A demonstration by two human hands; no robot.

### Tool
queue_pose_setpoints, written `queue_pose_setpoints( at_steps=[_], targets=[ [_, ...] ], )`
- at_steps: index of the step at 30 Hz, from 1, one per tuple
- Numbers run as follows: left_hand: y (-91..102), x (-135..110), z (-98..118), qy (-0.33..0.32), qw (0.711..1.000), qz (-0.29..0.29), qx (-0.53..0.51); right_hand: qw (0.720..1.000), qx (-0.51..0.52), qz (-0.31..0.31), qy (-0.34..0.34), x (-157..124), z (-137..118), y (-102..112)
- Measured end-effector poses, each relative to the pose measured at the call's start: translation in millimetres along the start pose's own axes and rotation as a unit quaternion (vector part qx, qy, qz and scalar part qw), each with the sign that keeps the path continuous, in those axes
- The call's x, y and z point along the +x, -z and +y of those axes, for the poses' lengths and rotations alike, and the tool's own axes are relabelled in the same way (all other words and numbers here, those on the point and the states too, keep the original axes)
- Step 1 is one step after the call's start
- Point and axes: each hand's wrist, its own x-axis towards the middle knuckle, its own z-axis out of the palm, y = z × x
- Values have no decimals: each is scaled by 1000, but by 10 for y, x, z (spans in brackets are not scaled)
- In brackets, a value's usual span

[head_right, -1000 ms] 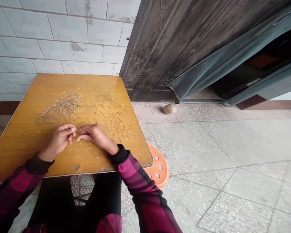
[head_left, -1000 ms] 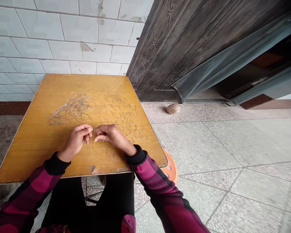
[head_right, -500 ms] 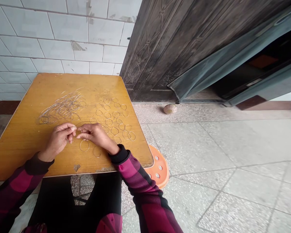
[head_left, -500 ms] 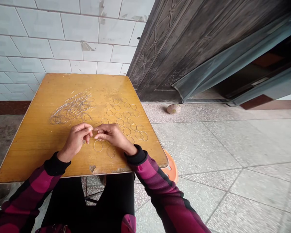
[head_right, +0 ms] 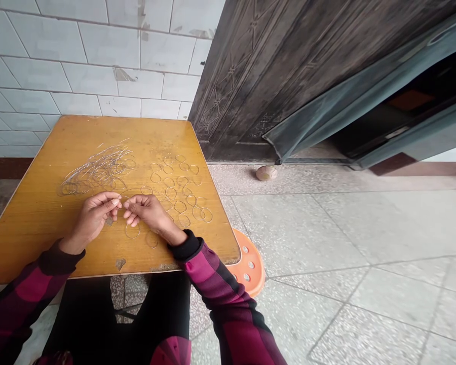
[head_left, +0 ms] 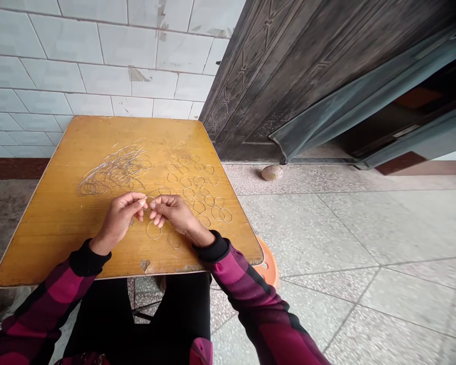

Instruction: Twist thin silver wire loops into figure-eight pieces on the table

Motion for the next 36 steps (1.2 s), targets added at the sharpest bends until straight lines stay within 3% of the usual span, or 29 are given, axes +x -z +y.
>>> queue_pose_setpoints(
  at_steps=[11, 14, 17, 19, 22, 25, 29, 36],
  targets=[
    [70, 52, -67, -23, 999, 1, 49, 999, 21, 20, 31, 6, -45, 27],
    [86, 37, -49, -62, 993, 46, 94, 998, 34, 21, 43, 22, 2, 1],
    [60, -24, 6, -130, 977, 112, 129, 994, 5, 60, 91, 14, 49, -50],
    [17, -66, 49, -99, 986, 96, 90, 984, -67, 85, 143, -11, 65, -84],
    [-46, -85, 94, 35, 997, 31, -55, 931, -241, 111, 250, -63, 58, -112],
    [-57, -52, 95, 116, 978, -5, -175, 854, -376, 116, 340, -94, 47, -108],
    [-17, -9, 48, 163, 951, -21, -262, 793, -456, 105, 389, -75, 82, -89],
    [10, 17, -16, 174, 931, 3, -322, 738, -516, 131, 414, -64, 139, -87]
  ],
)
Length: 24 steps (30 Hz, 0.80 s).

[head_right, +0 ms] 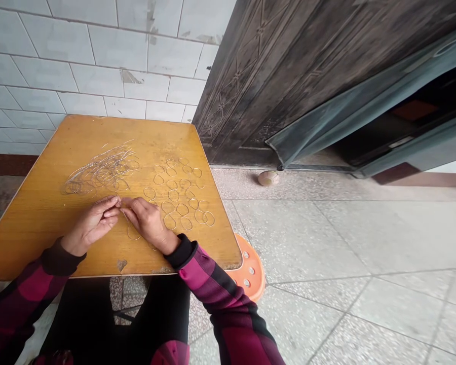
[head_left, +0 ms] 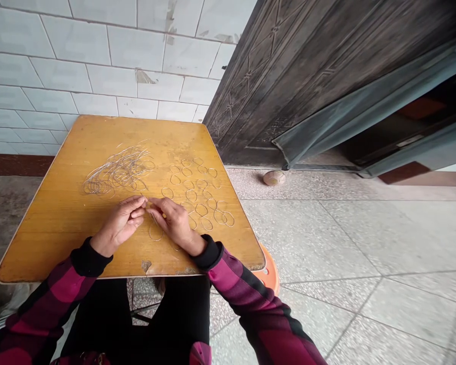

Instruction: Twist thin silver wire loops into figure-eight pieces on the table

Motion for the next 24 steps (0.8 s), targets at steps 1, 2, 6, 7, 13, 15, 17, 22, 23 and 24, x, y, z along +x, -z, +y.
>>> queue_pose_setpoints(
  at_steps=[1, 2, 6, 7, 13, 15, 17, 22, 23, 24],
  targets=[
    [7, 8, -3, -6, 1000, 3, 0, 1000, -11, 4, 11, -4, -4, 7],
    [14, 15, -6, -11, 1000, 4, 2, 999, -20, 5, 27, -7, -8, 16],
    [46, 42, -22, -18, 1000, -7, 13, 996, -19, 7, 91, -11, -3, 43],
    [52, 47, -25, -17, 1000, -10, 13, 995, -8, 4, 99, -10, 3, 47],
    [31, 58, -20, -14, 1000, 8, 27, 993, 31, -33, 108, -8, 14, 67],
    [12, 43, -14, -32, 998, 15, 50, 993, 30, -35, 112, -7, 12, 76],
    [-3, 14, -11, -60, 994, 20, 86, 992, 29, -39, 113, -5, 10, 87],
    [-24, -63, -15, -151, 964, 54, 212, 990, 63, -32, 121, 18, -14, 121],
    [-28, -71, -13, -158, 959, 57, 227, 989, 83, -26, 120, 25, -24, 126],
    [-33, -74, -8, -159, 958, 56, 233, 987, 108, -20, 116, 31, -37, 131]
  ],
)
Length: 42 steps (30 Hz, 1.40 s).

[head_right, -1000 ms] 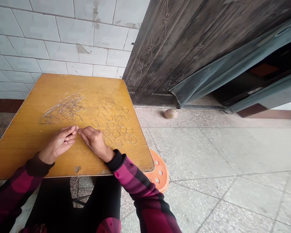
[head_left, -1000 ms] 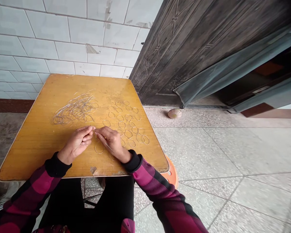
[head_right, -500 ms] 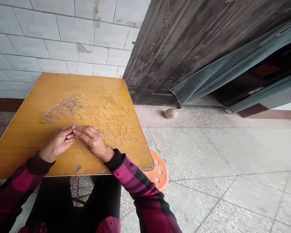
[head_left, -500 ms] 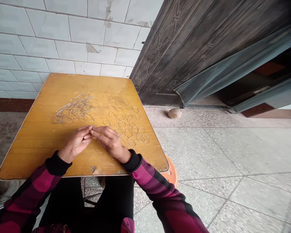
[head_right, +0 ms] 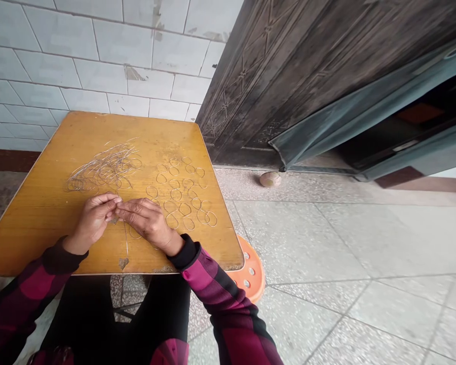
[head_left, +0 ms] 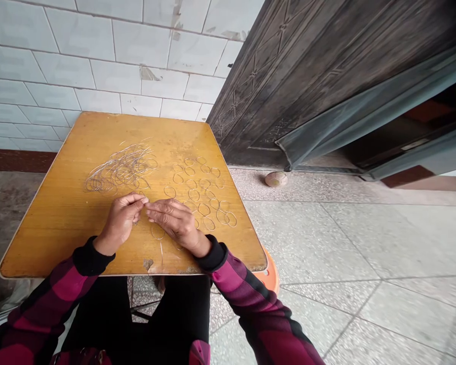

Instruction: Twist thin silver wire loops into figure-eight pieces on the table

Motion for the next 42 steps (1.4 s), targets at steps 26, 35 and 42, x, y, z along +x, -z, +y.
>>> queue_pose_setpoints(
  at_steps=[26, 35, 42],
  targets=[
    [55, -35, 86, -144, 960, -45, 236, 727, 512, 68, -453, 135, 63, 125],
    [57, -17, 80, -144, 963, -31, 226, 687, 540, 51, -484, 120, 54, 176],
    [79, -6, 63, -160, 954, -35, 252, 664, 579, 9, -472, 114, 73, 240]
  ],
)
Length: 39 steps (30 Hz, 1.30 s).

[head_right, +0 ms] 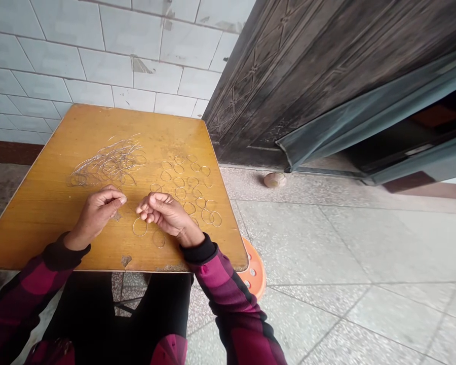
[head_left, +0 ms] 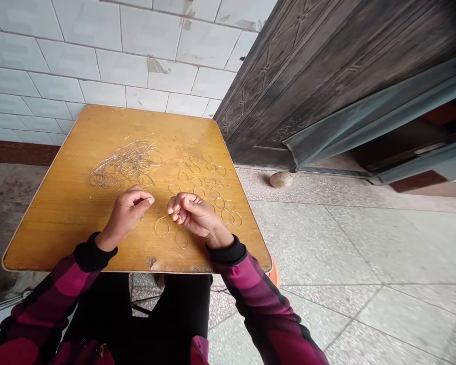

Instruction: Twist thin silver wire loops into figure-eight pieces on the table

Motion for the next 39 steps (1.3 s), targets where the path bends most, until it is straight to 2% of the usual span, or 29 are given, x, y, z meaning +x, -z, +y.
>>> queue_pose_setpoints(
  at_steps=[8, 10, 12, 14, 16, 18, 20, 21, 22, 23, 25, 27, 29, 31, 33, 36, 39],
  targets=[
    [0, 19, -11, -53, 997, 6, 55, 998, -56, 32, 21, -32, -85, 125],
    [5, 30, -3, -53, 997, 15, 62, 995, -89, 25, 45, -38, -126, 131],
    [9, 45, 3, -54, 996, 15, 70, 991, -126, -8, 54, -41, -176, 136],
    [9, 63, -1, -62, 995, 5, 83, 985, -160, -54, 28, -37, -227, 148],
    [3, 80, -19, -74, 992, -12, 99, 980, -185, -74, -21, -26, -270, 160],
    [-3, 93, -45, -87, 988, -37, 119, 973, -217, -54, -50, -9, -293, 156],
    [-4, 104, -70, -95, 984, -58, 141, 957, -287, -14, -27, 13, -288, 126],
    [-2, 109, -80, -99, 981, -64, 152, 938, -346, 12, 6, 23, -272, 102],
    [0, 114, -87, -104, 979, -65, 162, 906, -419, 41, 46, 32, -249, 74],
    [4, 119, -93, -108, 977, -63, 171, 858, -502, 70, 87, 38, -220, 46],
    [11, 128, -102, -114, 974, -60, 184, 729, -661, 109, 141, 43, -155, -4],
    [16, 133, -110, -115, 973, -61, 191, 611, -771, 108, 140, 33, -99, -43],
    [17, 135, -121, -113, 973, -66, 192, 535, -833, 88, 111, 16, -72, -80],
    [17, 135, -132, -106, 972, -72, 195, 489, -866, 67, 82, -1, -77, -130],
    [16, 135, -144, -93, 972, -80, 200, 462, -884, 45, 56, -11, -101, -196],
    [11, 136, -157, -75, 971, -94, 206, 445, -895, 12, 26, -17, -134, -281],
    [7, 139, -163, -66, 970, -105, 209, 445, -895, 0, 29, -26, -140, -291]
  ],
)
